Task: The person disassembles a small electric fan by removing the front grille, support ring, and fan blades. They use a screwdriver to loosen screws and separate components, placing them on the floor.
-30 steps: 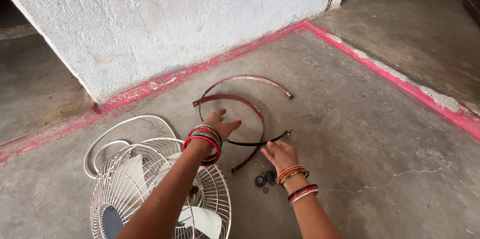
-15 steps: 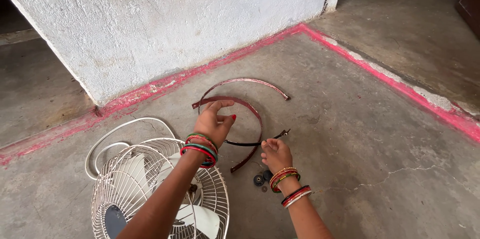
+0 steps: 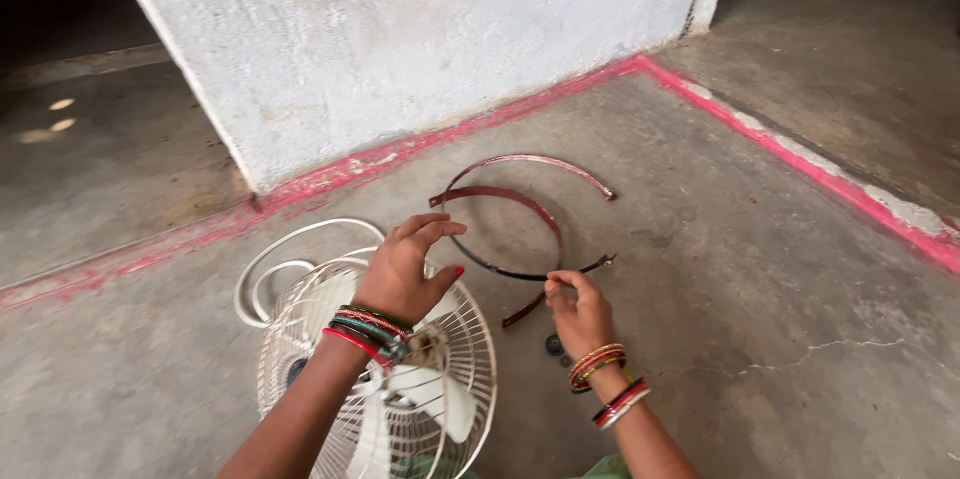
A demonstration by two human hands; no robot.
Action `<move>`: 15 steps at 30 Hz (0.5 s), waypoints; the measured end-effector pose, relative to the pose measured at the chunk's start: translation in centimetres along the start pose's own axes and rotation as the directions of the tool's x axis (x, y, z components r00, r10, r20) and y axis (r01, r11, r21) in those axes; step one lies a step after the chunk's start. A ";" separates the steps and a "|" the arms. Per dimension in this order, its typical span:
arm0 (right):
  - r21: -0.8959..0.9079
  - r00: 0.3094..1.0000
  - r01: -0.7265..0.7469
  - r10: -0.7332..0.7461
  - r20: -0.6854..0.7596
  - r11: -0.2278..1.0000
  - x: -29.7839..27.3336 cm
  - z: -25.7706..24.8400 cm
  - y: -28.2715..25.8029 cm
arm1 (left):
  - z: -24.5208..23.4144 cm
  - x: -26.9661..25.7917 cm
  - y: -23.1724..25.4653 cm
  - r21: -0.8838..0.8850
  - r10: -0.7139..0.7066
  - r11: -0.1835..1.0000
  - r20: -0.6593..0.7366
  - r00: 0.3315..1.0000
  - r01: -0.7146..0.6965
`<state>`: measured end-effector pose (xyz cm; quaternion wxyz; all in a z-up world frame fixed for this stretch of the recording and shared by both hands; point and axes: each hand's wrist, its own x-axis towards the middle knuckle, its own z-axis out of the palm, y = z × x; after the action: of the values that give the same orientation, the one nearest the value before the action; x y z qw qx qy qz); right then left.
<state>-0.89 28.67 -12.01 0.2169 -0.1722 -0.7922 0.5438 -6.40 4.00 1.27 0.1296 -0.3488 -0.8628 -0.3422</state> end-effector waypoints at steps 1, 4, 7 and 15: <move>0.028 1.000 -0.002 0.002 0.011 1.000 -0.7 0.0 -0.4 | -0.7 -0.9 -0.1 0.065 -0.023 0.998 0.017 1.000 0.022; 0.111 0.999 0.005 -0.009 0.035 0.994 -2.6 0.0 -2.1 | -2.3 -3.7 -0.4 0.175 -0.058 0.983 0.024 0.998 0.053; 0.192 0.998 0.048 -0.055 0.032 0.980 -5.3 0.4 -4.2 | -3.1 -6.9 -1.1 0.213 -0.057 0.975 -0.022 0.998 0.061; -0.061 0.881 0.465 -0.468 -0.067 0.883 -14.8 2.8 -8.6 | -3.9 -11.6 -2.3 0.205 -0.051 0.977 -0.051 0.997 0.060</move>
<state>9.88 15.90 -7.12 0.3690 -0.0028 -0.8127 0.4509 0.28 -5.78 -2.42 0.1752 -0.3014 -0.8998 -0.2623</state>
